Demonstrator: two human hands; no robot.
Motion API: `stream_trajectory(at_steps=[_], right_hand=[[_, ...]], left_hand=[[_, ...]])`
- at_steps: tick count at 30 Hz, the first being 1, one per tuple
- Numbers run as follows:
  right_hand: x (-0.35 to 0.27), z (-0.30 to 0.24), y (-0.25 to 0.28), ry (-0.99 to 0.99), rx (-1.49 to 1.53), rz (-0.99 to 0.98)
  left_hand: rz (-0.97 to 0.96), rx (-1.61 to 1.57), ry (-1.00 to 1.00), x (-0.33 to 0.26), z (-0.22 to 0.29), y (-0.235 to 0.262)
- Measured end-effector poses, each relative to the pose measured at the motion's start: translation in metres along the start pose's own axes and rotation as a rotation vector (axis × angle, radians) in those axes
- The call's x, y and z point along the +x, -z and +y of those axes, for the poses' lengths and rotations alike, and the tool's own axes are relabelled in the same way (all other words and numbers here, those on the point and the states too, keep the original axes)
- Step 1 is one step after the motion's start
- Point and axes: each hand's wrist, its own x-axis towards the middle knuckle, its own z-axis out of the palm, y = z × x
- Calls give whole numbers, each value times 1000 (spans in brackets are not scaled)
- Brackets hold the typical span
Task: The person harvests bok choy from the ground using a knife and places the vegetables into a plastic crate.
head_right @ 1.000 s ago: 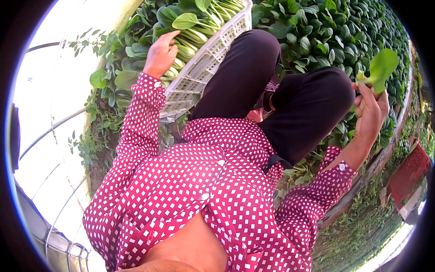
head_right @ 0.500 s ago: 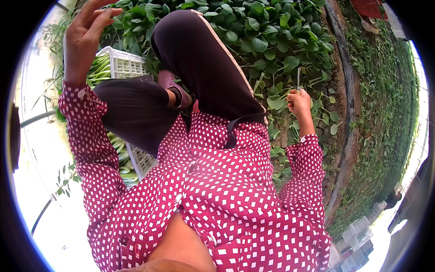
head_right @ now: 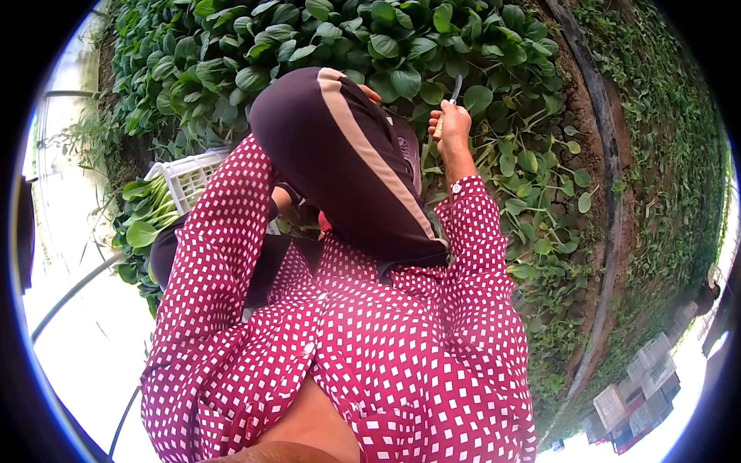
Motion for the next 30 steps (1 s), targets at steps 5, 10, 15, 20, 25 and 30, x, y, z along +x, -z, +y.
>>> stream_trajectory(at_steps=[5, 10, 15, 20, 25, 30], right_hand=[[-14, 52, 15, -114, 24, 113], [-21, 54, 4, -165, -190, 23], [-19, 45, -13, -112, -258, -23], [-7, 40, -15, -37, -371, -52], [0, 57, -7, -13, -287, -35], [-2, 40, -13, 0, -348, -94]], left_hand=[[-191, 212, -74, 67, -19, -36], [476, 78, 153, 68, -12, 25], [543, -305, 169, 26, -2, 32], [456, -141, 158, 40, 32, -33], [397, 578, -433, 102, 39, -66], [256, 1168, 211, 110, 37, -26]])
